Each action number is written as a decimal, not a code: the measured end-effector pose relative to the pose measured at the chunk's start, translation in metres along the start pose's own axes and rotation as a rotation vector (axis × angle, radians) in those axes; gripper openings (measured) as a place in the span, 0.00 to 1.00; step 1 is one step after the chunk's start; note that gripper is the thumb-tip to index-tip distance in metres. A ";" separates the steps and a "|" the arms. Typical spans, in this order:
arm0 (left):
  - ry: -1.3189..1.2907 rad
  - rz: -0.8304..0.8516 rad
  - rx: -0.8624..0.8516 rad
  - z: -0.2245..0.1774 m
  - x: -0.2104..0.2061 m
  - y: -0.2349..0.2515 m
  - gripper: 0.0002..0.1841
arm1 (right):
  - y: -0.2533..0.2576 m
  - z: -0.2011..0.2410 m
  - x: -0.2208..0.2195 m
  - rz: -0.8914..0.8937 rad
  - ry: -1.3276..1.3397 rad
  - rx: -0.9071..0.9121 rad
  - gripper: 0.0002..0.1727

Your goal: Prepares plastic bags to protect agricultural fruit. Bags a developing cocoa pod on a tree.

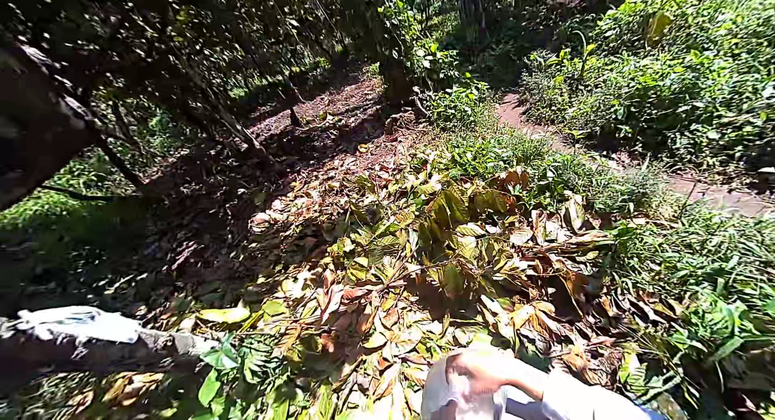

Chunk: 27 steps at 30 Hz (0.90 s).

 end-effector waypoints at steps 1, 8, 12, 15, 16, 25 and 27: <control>-0.013 0.003 0.053 0.012 -0.003 0.011 0.23 | 0.018 -0.021 -0.007 -0.085 0.202 0.120 0.22; -0.069 -0.051 0.100 0.062 -0.020 0.052 0.19 | 0.065 -0.060 -0.003 -0.046 0.612 0.123 0.25; -0.091 -0.035 -0.032 0.089 -0.007 0.079 0.18 | 0.096 -0.076 0.011 -0.060 0.559 0.123 0.18; -0.127 0.018 -0.126 0.113 0.008 0.111 0.12 | 0.126 -0.094 0.038 -0.132 0.452 -0.015 0.13; -0.134 0.045 -0.149 0.123 0.014 0.124 0.11 | 0.140 -0.100 0.049 -0.065 0.408 -0.070 0.14; -0.387 0.481 0.251 0.244 0.083 0.318 0.44 | 0.319 -0.197 0.157 0.237 0.389 -0.257 0.20; -0.438 0.510 0.232 0.254 0.119 0.363 0.43 | 0.352 -0.210 0.197 0.222 0.358 -0.301 0.17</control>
Point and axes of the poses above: each hand's wrist, its own y-axis towards the middle knuckle, its own x-axis out of the back of the hand, z = x × y, the point moved 4 cm from there along y, towards the middle knuckle, and after that the axes turned 5 degrees about -x, right-handed, at the moved point
